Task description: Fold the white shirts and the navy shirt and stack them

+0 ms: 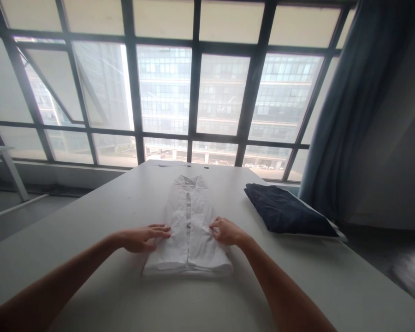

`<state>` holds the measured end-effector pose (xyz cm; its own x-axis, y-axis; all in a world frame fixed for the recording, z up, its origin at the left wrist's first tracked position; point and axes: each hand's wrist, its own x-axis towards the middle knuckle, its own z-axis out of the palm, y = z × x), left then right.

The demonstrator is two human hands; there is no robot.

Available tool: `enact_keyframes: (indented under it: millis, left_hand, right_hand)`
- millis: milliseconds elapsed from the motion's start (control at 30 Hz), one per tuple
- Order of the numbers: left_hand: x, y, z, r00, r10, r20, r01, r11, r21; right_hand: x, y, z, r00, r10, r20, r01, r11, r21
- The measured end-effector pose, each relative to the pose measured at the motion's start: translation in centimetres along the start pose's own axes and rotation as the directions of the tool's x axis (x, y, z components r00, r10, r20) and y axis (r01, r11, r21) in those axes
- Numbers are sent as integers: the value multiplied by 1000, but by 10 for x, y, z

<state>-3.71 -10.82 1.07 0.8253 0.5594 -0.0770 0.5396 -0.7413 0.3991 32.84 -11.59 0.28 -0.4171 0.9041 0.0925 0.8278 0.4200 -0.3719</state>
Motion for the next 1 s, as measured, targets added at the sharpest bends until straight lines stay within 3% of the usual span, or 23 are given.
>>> enact_keyframes:
  millis: [100, 233, 300, 533, 767, 900, 1000]
  left_hand:
    - [-13, -5, -13, 999, 45, -19, -48, 983, -180]
    - [-13, -20, -10, 958, -4, -287, -4, 1000, -28]
    - [-10, -25, -6, 949, 8, -316, 7, 999, 47]
    - [-14, -24, -2, 991, 71, -115, -68, 997, 33]
    - [-11, -8, 2, 968, 144, -203, -137, 989, 52]
    - [-15, 5, -1, 990, 133, -56, -129, 989, 72]
    - [-17, 8, -5, 992, 125, -8, -125, 991, -55]
  right_hand:
    - [-8, 5, -17, 991, 16, 130, -35, 989, 144]
    - [-11, 23, -18, 995, 45, -91, -38, 997, 67]
    - [-8, 27, -11, 989, 12, -148, -7, 999, 33]
    - [-7, 12, -5, 992, -118, -33, 122, 979, 163]
    - [-19, -8, -14, 981, -178, 70, 163, 969, 186]
    - [-24, -23, -20, 968, -224, 116, 193, 954, 230]
    - [-26, -26, -25, 958, -246, 146, 195, 936, 294]
